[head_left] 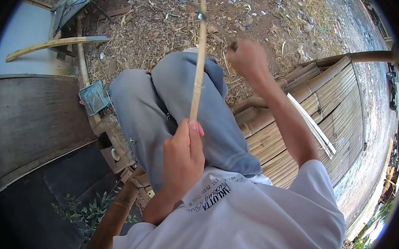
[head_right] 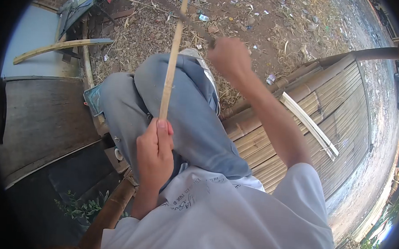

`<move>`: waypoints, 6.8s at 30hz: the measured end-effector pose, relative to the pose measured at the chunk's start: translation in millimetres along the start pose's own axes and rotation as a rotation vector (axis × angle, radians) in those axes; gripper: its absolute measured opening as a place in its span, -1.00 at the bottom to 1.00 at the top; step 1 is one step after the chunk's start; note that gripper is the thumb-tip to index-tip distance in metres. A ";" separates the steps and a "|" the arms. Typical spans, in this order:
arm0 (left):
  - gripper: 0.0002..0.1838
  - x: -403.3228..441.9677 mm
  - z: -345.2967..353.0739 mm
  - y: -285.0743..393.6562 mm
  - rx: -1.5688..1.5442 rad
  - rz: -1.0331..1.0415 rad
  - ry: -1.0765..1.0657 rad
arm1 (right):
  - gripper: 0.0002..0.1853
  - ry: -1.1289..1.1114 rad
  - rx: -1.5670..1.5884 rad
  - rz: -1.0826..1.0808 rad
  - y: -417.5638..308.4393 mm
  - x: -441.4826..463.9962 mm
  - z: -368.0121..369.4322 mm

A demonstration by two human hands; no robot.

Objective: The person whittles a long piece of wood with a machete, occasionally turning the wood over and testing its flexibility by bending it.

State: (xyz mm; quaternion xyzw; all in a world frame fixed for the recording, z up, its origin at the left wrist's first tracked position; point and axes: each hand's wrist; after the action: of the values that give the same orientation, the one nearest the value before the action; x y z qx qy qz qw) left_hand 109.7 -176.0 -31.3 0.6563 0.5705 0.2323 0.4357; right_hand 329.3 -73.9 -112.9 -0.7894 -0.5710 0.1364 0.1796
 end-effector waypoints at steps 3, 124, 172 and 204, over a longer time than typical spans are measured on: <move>-0.67 -18.3 -12.4 -2.9 -0.214 -0.052 -0.093 | -0.66 0.221 0.071 0.073 39.0 31.6 -41.1; -0.86 -9.1 -126.6 -34.9 0.594 0.100 0.071 | -0.68 0.032 1.009 0.312 -1.6 -68.6 -11.6; -0.78 35.5 -46.6 -45.6 0.464 0.655 0.231 | -0.58 -0.085 0.379 -0.192 -21.9 -137.3 -25.4; -0.85 33.8 -34.7 -55.8 0.460 0.722 0.290 | -0.56 0.070 0.473 -0.269 -4.8 -121.8 -19.8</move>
State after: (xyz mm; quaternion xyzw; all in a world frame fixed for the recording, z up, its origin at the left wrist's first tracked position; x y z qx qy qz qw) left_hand 59.5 -135.0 -66.7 0.8538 0.3969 0.3260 0.0852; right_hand 295.7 -190.9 -91.8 -0.6467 -0.6164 0.2136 0.3952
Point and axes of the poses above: each hand's wrist, its own x-axis towards the middle knuckle, its own z-axis out of the palm, y = z × x, and after that the axes turned 4 degrees about -x, right-handed
